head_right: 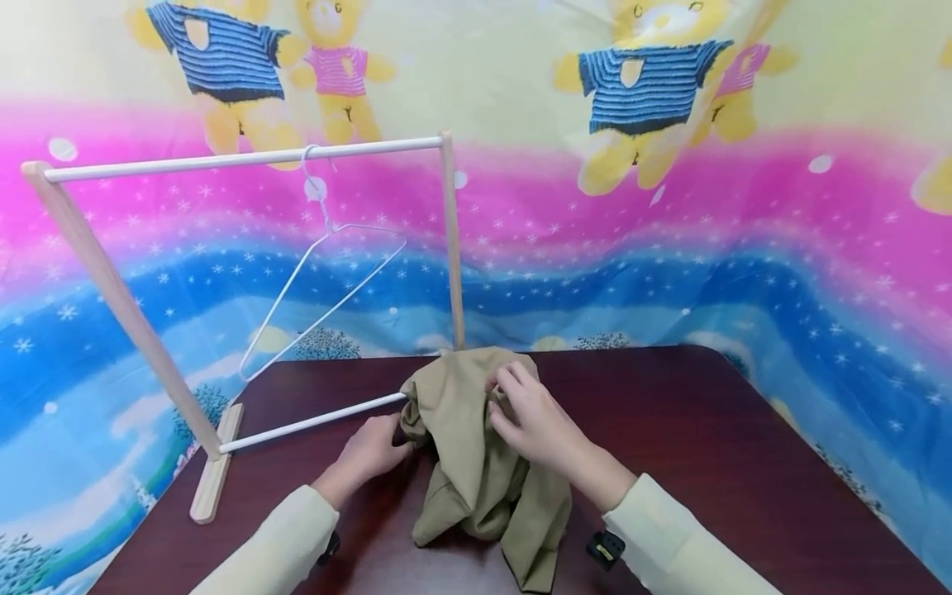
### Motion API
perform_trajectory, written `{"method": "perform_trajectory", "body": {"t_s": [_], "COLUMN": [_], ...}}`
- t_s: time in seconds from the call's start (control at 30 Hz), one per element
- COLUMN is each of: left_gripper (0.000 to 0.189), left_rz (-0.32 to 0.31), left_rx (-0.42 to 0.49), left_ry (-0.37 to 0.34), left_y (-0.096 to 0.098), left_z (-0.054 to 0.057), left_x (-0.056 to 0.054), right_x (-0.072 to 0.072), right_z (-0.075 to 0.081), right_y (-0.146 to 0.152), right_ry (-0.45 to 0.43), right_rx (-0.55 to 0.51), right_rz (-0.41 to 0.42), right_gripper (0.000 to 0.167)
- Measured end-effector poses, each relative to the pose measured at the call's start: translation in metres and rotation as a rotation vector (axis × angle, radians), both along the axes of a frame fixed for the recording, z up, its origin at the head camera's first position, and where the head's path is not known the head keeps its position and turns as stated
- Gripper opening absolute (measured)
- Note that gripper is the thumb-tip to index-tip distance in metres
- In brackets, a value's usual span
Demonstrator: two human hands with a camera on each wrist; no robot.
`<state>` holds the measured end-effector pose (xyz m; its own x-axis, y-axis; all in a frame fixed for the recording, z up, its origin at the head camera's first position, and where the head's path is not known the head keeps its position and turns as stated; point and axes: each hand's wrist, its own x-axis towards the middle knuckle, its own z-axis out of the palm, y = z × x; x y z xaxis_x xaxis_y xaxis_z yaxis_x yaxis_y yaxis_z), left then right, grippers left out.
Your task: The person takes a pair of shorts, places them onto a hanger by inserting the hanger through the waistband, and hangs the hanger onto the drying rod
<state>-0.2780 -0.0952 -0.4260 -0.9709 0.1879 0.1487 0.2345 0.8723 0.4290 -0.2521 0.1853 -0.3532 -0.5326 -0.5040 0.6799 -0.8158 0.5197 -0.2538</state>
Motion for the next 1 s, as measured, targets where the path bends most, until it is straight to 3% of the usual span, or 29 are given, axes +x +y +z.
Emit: {"method": "perform_trajectory", "body": {"t_s": [0.17,0.33,0.4,0.53,0.7,0.83,1.0], "left_gripper": [0.019,0.018,0.018,0.019,0.009,0.007,0.010], "left_rz": [0.003,0.003,0.010,0.014,-0.037,-0.106,-0.164], "left_rx": [-0.016,0.024,0.068,0.164,0.265,0.249,0.180], "left_ry": [0.012,0.051,0.093,0.254,0.444,0.518,0.567], "left_y": [-0.001,0.000,0.000,0.002,0.011,0.022,0.034], "left_z": [-0.005,0.002,0.010,0.031,0.062,0.076,0.083], "left_x": [0.004,0.007,0.008,0.012,0.021,0.026,0.035], "right_x": [0.002,0.003,0.002,0.002,0.003,0.005,0.007], "right_z": [-0.005,-0.008,-0.009,-0.007,0.000,0.007,0.018], "right_y": [0.004,0.011,0.013,0.016,0.015,0.014,0.008], "right_ry": [0.012,0.023,0.030,0.027,0.018,0.069,0.144], "right_rx": [0.005,-0.008,-0.011,-0.008,-0.029,-0.078,-0.137], "right_rz": [-0.032,-0.053,-0.056,-0.070,-0.086,-0.102,-0.086], "right_gripper": [0.020,0.021,0.021,0.022,0.022,0.020,0.019]}}
